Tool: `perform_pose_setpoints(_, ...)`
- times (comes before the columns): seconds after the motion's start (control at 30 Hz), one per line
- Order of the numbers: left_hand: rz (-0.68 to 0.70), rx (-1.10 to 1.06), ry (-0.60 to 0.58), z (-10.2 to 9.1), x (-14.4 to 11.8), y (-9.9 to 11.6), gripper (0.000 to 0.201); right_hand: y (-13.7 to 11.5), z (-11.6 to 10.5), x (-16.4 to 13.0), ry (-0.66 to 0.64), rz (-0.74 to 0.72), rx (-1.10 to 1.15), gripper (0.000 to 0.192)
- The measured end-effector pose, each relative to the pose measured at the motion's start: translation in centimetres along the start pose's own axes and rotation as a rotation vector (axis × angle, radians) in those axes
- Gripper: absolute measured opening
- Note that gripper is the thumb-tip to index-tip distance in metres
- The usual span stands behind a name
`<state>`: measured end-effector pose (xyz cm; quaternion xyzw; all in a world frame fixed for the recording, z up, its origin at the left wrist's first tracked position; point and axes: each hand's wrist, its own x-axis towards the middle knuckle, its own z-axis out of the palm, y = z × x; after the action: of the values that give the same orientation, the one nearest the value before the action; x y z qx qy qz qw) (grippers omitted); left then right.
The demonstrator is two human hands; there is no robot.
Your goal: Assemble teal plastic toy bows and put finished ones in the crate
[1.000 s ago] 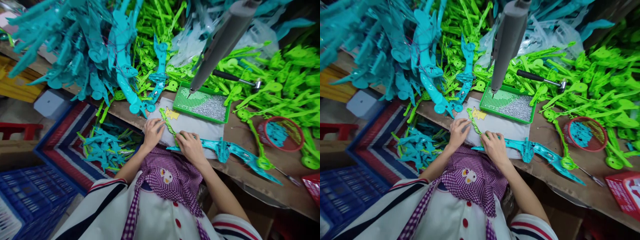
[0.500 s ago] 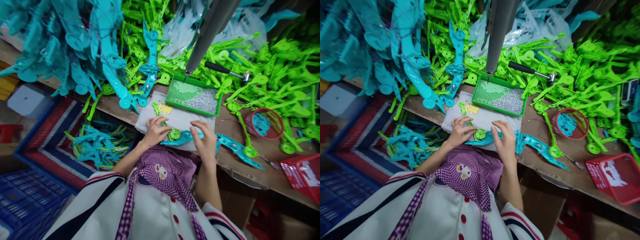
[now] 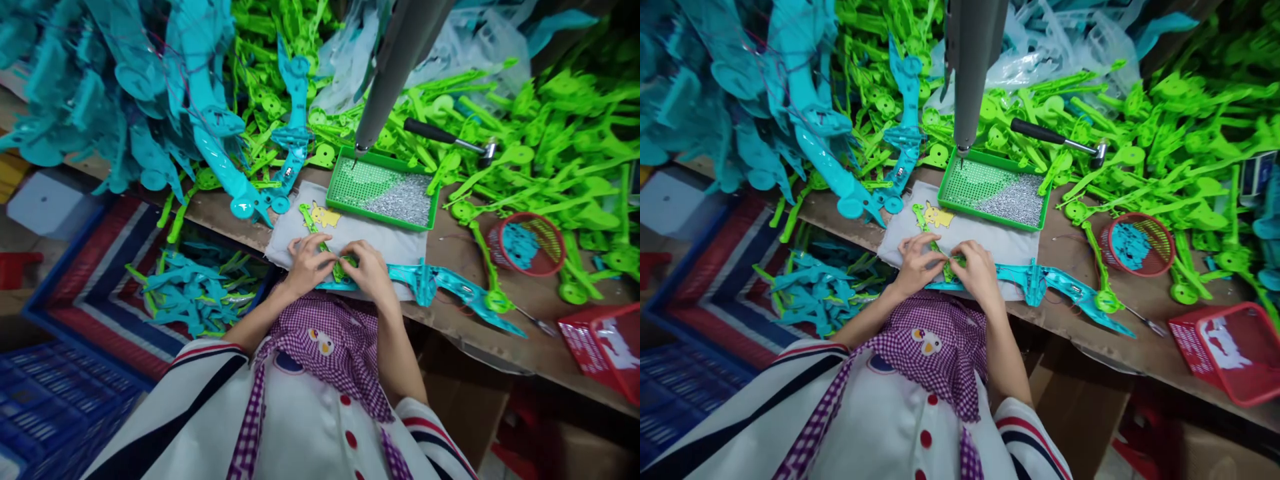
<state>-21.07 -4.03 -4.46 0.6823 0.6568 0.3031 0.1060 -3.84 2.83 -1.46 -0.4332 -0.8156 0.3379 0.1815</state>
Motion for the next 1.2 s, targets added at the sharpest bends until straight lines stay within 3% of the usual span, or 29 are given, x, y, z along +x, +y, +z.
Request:
perform_pose_setpoints(0.1,0.059,0.026,-0.016,-0.5,-0.3,-0.2,0.012,0.7,0.3,0.6,-0.077,0.026,-0.042,0.005)
perform_pose_setpoints(0.2,0.15,0.063,-0.103,-1.4,-0.6,-0.9,0.02,1.0,-0.5,1.3,-0.171,-0.005,-0.033,0.007)
perform_pose_setpoints(0.33,0.159,0.068,-0.185,-2.0,-0.9,-1.7,0.029,1.9,-1.3,2.2,-0.262,-0.081,-0.021,0.008)
perform_pose_setpoints(0.5,0.126,0.05,-0.189,-1.8,-0.9,-1.9,0.028,2.9,-1.8,4.2,-0.417,-0.187,-0.062,0.006)
perform_pose_setpoints(0.7,0.127,0.083,-0.126,-1.2,-1.2,-1.6,0.027,2.3,-2.2,6.5,-0.61,-0.203,-0.201,0.012)
perform_pose_setpoints(0.97,0.06,0.153,-0.091,-0.6,-1.3,-1.2,0.029,1.0,-2.2,5.5,-0.476,-0.077,-0.212,0.008)
perform_pose_setpoints(1.07,0.067,0.174,-0.119,-1.0,-0.7,-1.6,0.039,0.9,-2.6,5.7,-0.422,-0.029,-0.178,0.01)
perform_pose_setpoints(1.2,0.111,0.177,-0.196,-1.7,-0.1,-2.2,0.05,0.9,-3.4,5.6,-0.45,-0.084,-0.062,0.006)
